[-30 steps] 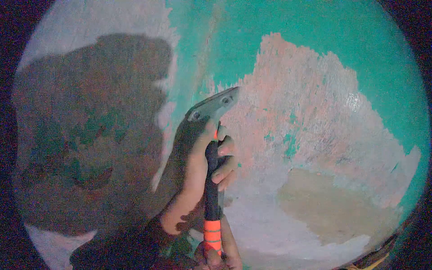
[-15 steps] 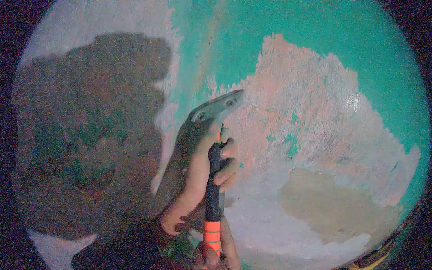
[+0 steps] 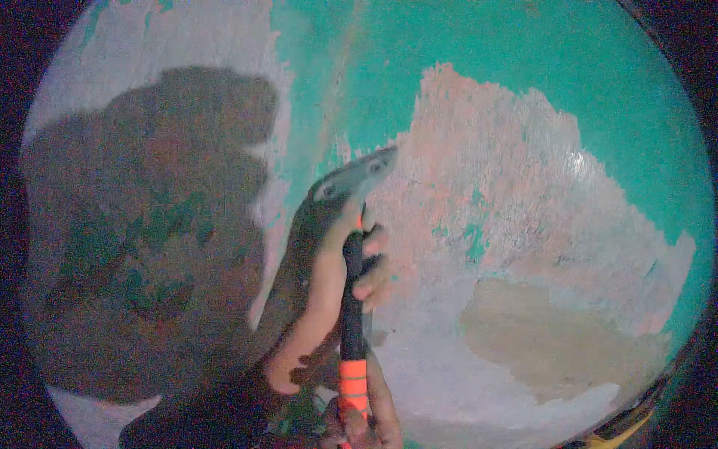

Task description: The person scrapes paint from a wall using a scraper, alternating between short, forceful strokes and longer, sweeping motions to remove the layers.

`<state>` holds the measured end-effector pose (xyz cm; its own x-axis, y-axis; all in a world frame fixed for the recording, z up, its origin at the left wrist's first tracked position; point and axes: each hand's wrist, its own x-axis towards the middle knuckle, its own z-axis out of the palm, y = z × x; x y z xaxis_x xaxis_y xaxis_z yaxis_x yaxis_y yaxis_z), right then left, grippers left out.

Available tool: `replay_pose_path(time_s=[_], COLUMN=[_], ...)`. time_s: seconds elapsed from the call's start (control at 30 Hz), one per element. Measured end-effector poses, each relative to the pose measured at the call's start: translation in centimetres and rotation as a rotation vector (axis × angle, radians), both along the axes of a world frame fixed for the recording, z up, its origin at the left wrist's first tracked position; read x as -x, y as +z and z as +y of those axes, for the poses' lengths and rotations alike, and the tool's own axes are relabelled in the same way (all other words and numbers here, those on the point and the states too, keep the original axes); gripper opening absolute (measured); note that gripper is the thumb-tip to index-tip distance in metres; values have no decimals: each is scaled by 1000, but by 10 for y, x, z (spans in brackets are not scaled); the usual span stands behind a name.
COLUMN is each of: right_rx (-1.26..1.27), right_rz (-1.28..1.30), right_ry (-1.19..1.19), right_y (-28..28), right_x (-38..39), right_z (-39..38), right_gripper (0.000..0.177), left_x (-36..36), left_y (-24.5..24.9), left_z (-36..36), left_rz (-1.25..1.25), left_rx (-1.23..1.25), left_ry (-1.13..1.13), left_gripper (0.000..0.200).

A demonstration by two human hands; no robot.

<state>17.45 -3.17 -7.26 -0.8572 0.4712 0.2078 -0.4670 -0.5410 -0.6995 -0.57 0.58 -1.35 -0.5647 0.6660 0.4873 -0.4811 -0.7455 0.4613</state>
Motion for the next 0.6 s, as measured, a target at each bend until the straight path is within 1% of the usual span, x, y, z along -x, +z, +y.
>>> replay_pose_path(time_s=[0.1, 0.2, 0.3, 0.33, 0.43, 0.53, 0.6], right_rx=[-26, -18, -9, -9, -9, -56, -52], right_rz=[54, 42, -16, -31, 108, 44, 24], right_ry=[17, -4, 5, 12, 35, 7, 30], right_y=[4, -1, 15, 20, 9, 13, 12], right_x=[4, 2, -3, -4, -5, -3, -8], right_z=[8, 4, 0, 0, 0, -1, 1], right_gripper=[69, 69, 67, 67, 66, 67, 67], left_x=[7, -6, 0, -4, -6, -5, -8], left_y=[11, 6, 9, 9, 16, 17, 14], left_z=[5, -1, 6, 5, 0, 2, 0], left_rz=[-19, 18, -16, -12, 21, 18, 3], left_rx=[3, 73, 30, 52, 72, 43, 78], left_ry=[-18, 44, 9, 9, 21, 17, 9], left_gripper=[33, 35, 36, 36, 35, 33, 32])
